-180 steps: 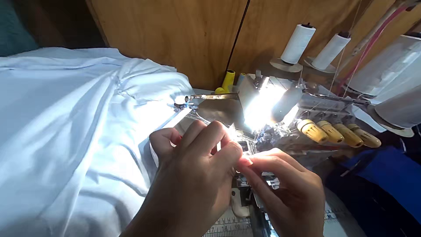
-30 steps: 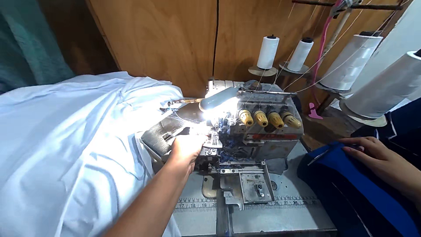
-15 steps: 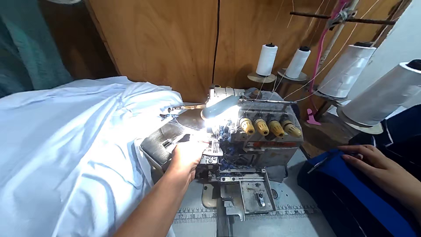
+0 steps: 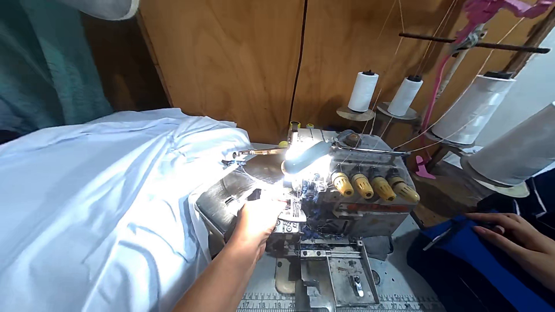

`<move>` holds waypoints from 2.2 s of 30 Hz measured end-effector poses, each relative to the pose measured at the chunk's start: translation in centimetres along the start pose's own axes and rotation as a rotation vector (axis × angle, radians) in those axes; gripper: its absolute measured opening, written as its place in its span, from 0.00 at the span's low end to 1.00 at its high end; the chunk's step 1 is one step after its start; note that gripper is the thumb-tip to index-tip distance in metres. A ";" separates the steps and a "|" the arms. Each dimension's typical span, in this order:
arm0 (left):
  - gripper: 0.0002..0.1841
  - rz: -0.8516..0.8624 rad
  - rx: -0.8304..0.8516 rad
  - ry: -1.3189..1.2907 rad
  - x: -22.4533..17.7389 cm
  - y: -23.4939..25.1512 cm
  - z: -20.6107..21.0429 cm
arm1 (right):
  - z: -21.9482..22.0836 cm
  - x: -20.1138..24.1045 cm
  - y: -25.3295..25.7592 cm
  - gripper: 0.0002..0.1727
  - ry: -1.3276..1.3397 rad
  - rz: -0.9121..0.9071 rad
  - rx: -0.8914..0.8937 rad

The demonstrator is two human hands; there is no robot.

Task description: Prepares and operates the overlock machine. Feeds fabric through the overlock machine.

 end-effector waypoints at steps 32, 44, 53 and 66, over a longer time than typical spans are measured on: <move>0.09 0.010 -0.008 -0.054 1.0 0.7 0.1 | -0.2 0.1 -0.3 0.20 0.039 0.050 0.009; 0.09 0.019 0.046 -0.074 0.8 0.1 0.1 | -0.3 0.2 -0.3 0.22 0.025 0.035 0.023; 0.06 0.011 -0.002 -0.072 0.9 0.3 0.1 | -0.3 0.5 -0.3 0.21 0.043 0.042 0.038; 0.09 0.027 -0.093 -0.060 1.3 0.8 0.0 | -0.5 -0.1 -0.3 0.21 0.047 0.030 -0.001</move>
Point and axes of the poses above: each hand's wrist, its own y-axis towards the middle knuckle, its own z-axis out of the palm, x = y × z, the point moved 7 cm from there along y, towards the middle knuckle, and after that the axes turned 2 degrees about -x, right-handed, at the moved point
